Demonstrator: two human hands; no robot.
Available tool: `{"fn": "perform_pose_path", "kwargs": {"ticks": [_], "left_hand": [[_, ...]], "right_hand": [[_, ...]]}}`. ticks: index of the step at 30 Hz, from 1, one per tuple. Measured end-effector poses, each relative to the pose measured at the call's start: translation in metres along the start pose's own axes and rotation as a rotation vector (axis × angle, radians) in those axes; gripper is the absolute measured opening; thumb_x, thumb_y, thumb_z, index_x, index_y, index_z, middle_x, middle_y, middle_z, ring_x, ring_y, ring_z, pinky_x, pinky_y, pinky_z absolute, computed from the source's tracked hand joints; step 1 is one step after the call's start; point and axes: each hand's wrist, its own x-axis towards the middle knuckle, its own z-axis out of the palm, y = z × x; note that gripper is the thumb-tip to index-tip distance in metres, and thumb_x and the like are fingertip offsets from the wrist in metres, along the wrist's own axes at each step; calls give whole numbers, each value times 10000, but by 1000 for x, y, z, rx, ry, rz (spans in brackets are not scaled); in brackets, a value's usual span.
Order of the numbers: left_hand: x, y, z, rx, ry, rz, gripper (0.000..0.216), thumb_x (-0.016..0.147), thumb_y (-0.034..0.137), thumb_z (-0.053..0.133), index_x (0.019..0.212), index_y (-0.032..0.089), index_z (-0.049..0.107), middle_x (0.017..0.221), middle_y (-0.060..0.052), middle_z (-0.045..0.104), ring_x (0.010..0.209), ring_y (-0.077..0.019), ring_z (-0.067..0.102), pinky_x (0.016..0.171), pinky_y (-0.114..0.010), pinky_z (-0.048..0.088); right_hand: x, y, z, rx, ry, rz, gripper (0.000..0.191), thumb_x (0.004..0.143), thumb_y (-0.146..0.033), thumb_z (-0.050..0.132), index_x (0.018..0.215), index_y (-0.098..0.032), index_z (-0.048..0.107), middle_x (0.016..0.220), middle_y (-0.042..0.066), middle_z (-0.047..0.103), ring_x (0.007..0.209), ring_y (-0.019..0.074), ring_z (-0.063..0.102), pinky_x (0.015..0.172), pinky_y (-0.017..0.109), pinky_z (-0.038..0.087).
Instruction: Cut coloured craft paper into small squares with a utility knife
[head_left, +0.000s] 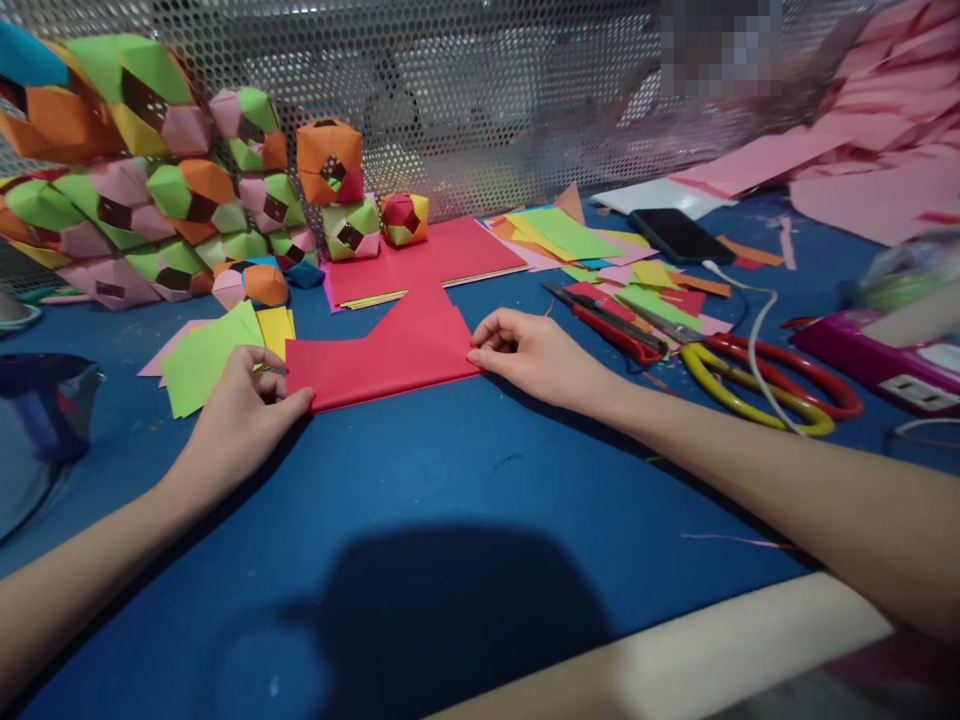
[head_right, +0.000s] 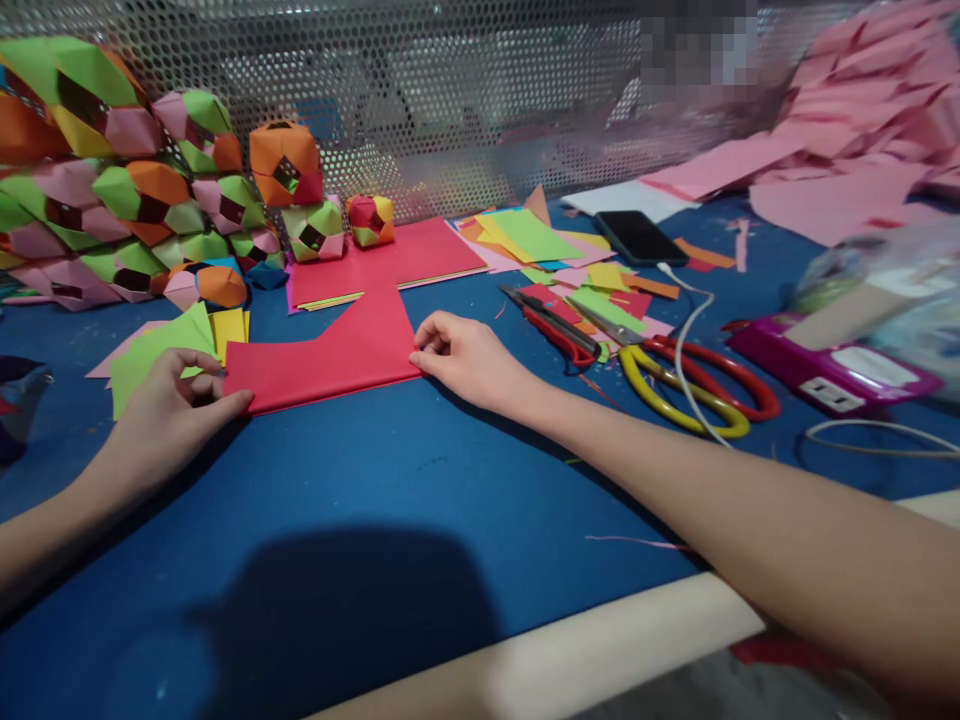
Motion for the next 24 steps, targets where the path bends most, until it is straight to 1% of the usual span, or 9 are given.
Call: {"fn": "perform_pose_path", "kwargs": {"ticks": [3, 7, 11, 13, 15, 18, 20, 24], "left_hand": [[1, -1, 1, 35, 0, 42, 359, 722, 427, 653, 930, 226, 442, 630, 64, 489, 527, -117, 461, 507, -237, 346], [1, -3, 1, 47, 0, 49, 366, 705, 430, 664, 925, 217, 464, 656, 51, 516, 567, -128, 504, 534, -242, 369], [4, -5, -1, 46, -13, 43, 348, 718, 422, 668, 939, 205, 509, 630, 53, 522, 540, -115, 476, 523, -236, 356], [6, -6, -4, 48, -59, 44, 327, 731, 423, 670, 934, 196, 552, 626, 42, 541, 553, -116, 485, 539, -238, 360], [11, -8, -8, 33, -137, 32, 311, 731, 431, 672, 906, 184, 601, 631, 23, 568, 575, -122, 506, 553, -245, 365], [18, -10, -16, 15, -245, -9, 289, 696, 424, 686, 834, 171, 665, 646, -1, 611, 599, -133, 536, 568, -257, 386], [22, -10, -21, 7, -288, -28, 263, 672, 404, 697, 798, 173, 695, 672, -9, 642, 633, -141, 565, 605, -266, 419], [23, -9, -25, -83, -360, -87, 259, 642, 353, 731, 836, 182, 726, 728, -20, 688, 699, -152, 611, 654, -279, 464]], "right_hand": [[-1, 0, 0, -25, -1, -30, 123, 763, -308, 635, 787, -210, 564, 683, 7, 639, 620, 154, 572, 599, 302, 448], [-2, 0, 0, -84, 11, -69, 114, 769, -305, 628, 791, -210, 569, 691, 6, 644, 618, 149, 562, 613, 304, 444], [-3, 1, 0, -106, 18, -81, 113, 773, -314, 621, 790, -212, 575, 690, 9, 648, 616, 153, 567, 608, 308, 446], [-4, 1, 0, -116, 21, -77, 130, 773, -337, 625, 789, -215, 583, 688, 14, 650, 616, 158, 574, 599, 311, 449], [-5, 1, 0, -127, 23, -69, 156, 773, -371, 631, 790, -220, 596, 684, 17, 652, 615, 165, 580, 592, 315, 455], [-6, 4, 1, -134, 28, -72, 191, 773, -420, 632, 793, -230, 617, 677, 21, 656, 607, 176, 582, 581, 328, 467], [-7, 6, 2, -128, 31, -80, 216, 773, -446, 632, 796, -231, 625, 685, 28, 660, 610, 183, 587, 588, 339, 478], [-8, 7, 3, -111, 22, -65, 264, 771, -483, 631, 810, -222, 634, 709, 44, 664, 631, 196, 607, 608, 360, 498]]}}
